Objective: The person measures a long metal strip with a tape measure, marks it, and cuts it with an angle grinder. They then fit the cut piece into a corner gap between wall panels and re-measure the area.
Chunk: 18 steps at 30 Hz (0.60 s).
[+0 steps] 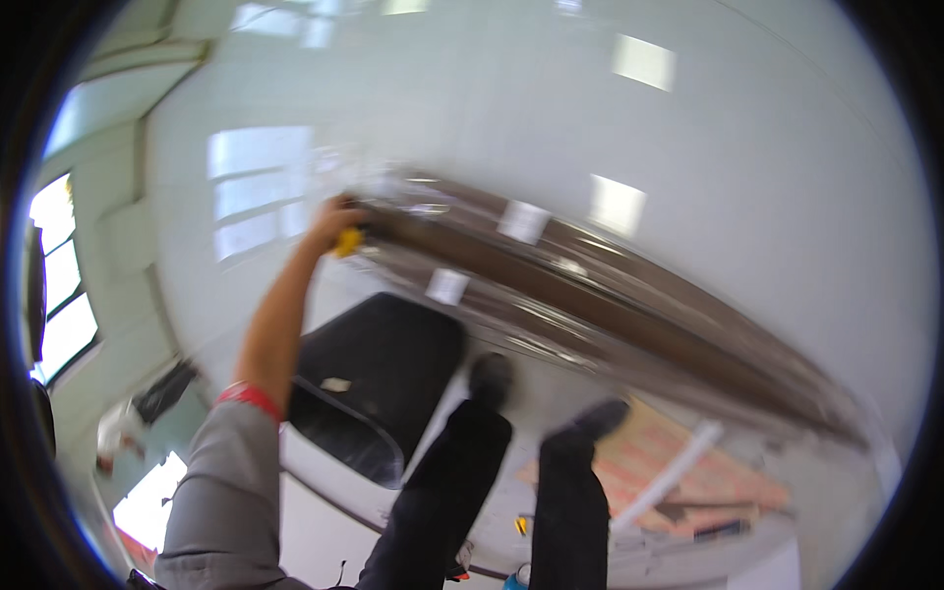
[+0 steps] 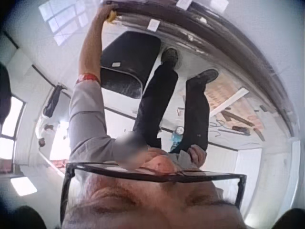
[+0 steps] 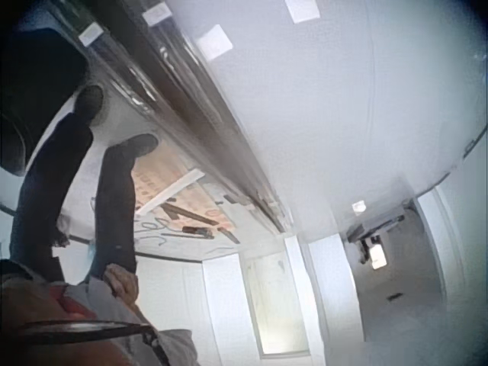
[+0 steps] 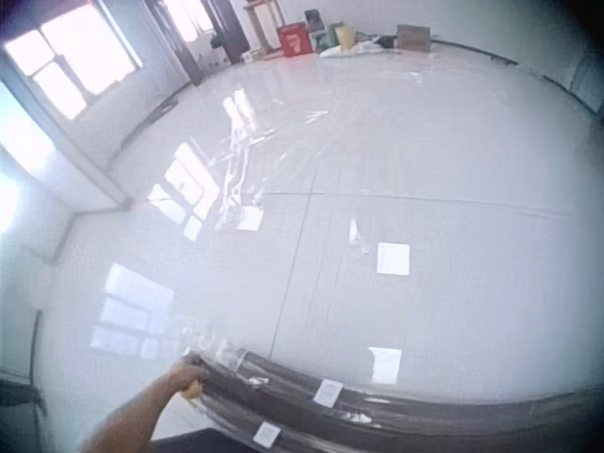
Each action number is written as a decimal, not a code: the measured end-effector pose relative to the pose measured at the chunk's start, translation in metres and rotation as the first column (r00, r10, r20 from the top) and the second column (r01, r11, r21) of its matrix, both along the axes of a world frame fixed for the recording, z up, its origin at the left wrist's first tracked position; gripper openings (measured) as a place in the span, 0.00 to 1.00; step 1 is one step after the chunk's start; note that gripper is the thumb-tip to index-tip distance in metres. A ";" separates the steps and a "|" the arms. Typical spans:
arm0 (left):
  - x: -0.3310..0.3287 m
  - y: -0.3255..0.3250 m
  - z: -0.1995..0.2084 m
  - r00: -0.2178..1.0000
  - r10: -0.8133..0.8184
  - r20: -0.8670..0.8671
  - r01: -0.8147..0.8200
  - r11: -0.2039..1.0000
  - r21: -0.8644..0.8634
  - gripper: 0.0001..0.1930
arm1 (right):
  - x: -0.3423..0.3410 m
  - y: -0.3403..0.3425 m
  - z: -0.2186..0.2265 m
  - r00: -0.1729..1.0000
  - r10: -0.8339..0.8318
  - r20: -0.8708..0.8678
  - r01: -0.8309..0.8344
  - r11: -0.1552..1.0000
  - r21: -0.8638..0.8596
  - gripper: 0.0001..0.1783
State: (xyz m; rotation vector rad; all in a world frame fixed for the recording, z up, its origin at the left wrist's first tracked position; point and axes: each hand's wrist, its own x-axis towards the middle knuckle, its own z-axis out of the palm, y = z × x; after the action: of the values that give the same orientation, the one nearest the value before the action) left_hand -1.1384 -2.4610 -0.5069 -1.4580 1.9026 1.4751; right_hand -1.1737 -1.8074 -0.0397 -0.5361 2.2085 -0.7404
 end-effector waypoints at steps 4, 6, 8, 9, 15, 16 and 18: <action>0.080 -0.055 0.015 0.997 0.071 -0.004 -0.070 0.992 0.104 0.10 | -0.010 0.028 -0.022 0.992 0.107 0.060 -0.097 0.984 -0.150 0.22; 0.091 -0.074 0.026 0.997 0.068 0.033 -0.068 0.998 -0.004 0.11 | -0.010 0.036 -0.031 0.994 0.107 0.038 -0.099 0.980 -0.170 0.25; 0.022 -0.008 0.012 0.999 0.014 0.045 -0.017 0.997 0.069 0.23 | -0.001 0.045 -0.029 0.998 0.066 0.004 -0.065 0.988 -0.140 0.29; 0.034 -0.022 0.012 0.990 -0.055 0.131 0.051 0.998 0.030 0.31 | -0.012 0.040 -0.025 0.998 0.055 -0.024 -0.057 0.991 -0.124 0.24; 0.083 -0.071 -0.055 0.987 -0.078 0.143 0.105 0.977 -0.186 0.31 | -0.020 0.022 -0.032 0.996 0.022 -0.084 -0.032 0.991 -0.129 0.15; 0.065 -0.052 -0.065 0.993 -0.054 0.105 0.057 0.998 -0.025 0.27 | -0.017 0.019 -0.034 0.995 0.021 -0.094 -0.031 0.994 -0.109 0.15; 0.060 -0.035 -0.085 0.998 -0.023 0.052 0.029 0.992 -0.125 0.23 | -0.019 0.015 -0.033 0.995 0.010 -0.103 -0.021 0.994 -0.106 0.14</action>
State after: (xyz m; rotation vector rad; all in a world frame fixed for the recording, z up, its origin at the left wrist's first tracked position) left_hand -1.0786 -2.4955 -0.5924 -1.5035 2.0078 1.3154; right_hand -1.1922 -1.7924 -0.0724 -0.6571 2.2651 -0.8432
